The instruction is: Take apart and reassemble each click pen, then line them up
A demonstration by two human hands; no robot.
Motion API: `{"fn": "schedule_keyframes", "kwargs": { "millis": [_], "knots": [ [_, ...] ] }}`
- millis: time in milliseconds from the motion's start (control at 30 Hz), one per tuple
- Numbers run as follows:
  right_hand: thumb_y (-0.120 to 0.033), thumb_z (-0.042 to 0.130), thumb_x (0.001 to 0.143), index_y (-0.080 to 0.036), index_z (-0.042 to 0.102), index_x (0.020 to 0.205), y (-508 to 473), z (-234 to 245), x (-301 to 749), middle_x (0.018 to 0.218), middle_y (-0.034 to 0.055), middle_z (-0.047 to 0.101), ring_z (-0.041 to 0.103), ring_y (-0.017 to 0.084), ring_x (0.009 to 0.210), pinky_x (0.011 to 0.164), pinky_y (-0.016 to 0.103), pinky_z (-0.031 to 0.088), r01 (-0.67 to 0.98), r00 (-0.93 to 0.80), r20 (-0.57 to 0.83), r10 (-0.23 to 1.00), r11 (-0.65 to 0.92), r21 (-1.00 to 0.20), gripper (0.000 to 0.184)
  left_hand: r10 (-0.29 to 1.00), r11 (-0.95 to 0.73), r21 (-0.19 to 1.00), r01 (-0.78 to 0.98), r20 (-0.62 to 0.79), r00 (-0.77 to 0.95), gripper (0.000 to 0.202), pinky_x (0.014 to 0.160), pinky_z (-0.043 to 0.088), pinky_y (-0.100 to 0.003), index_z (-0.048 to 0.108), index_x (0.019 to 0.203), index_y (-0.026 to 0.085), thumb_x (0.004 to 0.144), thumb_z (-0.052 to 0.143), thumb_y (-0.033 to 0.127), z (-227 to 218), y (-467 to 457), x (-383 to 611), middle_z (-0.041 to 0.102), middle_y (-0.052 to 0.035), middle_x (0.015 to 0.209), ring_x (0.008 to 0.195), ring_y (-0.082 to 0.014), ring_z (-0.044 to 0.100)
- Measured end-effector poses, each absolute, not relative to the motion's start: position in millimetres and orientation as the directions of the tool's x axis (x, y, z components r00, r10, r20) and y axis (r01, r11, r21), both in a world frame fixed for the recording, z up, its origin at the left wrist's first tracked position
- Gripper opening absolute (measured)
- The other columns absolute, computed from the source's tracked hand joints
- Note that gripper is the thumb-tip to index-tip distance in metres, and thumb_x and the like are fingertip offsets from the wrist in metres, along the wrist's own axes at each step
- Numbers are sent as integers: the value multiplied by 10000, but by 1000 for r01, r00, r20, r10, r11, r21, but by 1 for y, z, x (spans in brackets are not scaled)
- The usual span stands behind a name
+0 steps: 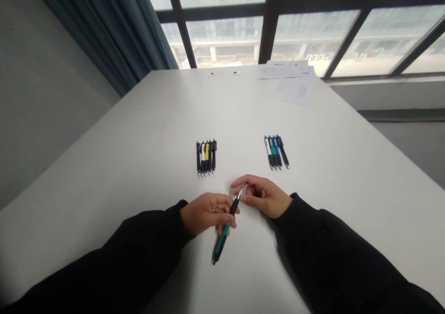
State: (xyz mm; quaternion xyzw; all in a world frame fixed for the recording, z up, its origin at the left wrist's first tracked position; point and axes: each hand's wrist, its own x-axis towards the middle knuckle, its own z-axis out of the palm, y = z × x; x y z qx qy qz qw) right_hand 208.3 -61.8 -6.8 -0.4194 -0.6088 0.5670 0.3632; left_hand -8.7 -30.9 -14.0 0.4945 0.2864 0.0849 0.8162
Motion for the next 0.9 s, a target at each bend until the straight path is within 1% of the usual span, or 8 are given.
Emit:
{"fn": "schedule_keyframes", "kwargs": {
  "millis": [200,333,433,567,633,733,800,900],
  "knots": [
    [-480,667,835,-144,594,783,-62,-8,203,597,-33,502,420,96,550,554,252,355,110,-363,-103,926,-67,-992,348,442,396,900,181,-359,822,401,493,509,-205,623,887,107,687,807,401,-13,-33,-9,676,-38,736,534,-93,603],
    [-442,696,819,-140,637,909,-61,-10,207,563,-68,431,369,87,517,520,240,327,63,-395,-82,915,-62,-996,321,458,382,908,174,-349,818,406,490,508,-209,631,921,107,704,796,407,-15,-32,-10,666,-32,725,523,-94,600],
    [-447,716,798,-154,622,1034,-61,-10,208,632,-47,499,395,91,536,516,233,339,61,-368,-64,928,-45,-997,388,463,402,901,161,-351,814,443,489,506,-206,622,948,105,697,802,423,-16,-31,-11,674,-41,732,521,-94,604],
    [-467,688,820,-148,639,879,-61,-9,206,585,-46,488,391,90,528,526,239,348,60,-359,-103,928,-87,-994,328,460,399,903,162,-350,816,443,475,502,-207,616,906,102,686,808,435,-16,-31,-11,679,-55,735,504,-93,595],
    [-446,687,828,-140,656,880,-61,-8,207,567,-51,469,393,91,527,532,243,350,33,-398,-106,911,-101,-994,312,458,390,906,166,-347,818,435,480,506,-208,620,924,99,698,802,423,-16,-31,-11,678,-55,740,510,-93,597],
    [-405,722,806,-145,651,1065,-60,-8,208,772,9,600,474,99,603,584,253,398,-28,-411,-62,910,-80,-996,374,456,386,906,174,-352,818,428,484,513,-204,627,964,98,709,796,397,-16,-31,-11,673,-43,737,518,-91,600],
    [-391,731,801,-152,640,1077,-60,-9,208,852,30,626,504,101,633,608,257,418,-42,-388,-58,920,-81,-996,377,454,387,905,174,-352,819,413,485,514,-203,628,952,100,709,797,388,-15,-31,-11,673,-40,733,520,-92,601],
    [-372,710,828,-139,665,920,-60,-10,208,625,-35,535,457,87,558,574,241,393,-15,-399,-91,913,-105,-994,254,447,382,908,175,-347,825,388,487,512,-200,627,926,102,715,793,382,-14,-31,-11,679,-46,743,520,-89,601]
  ]
}}
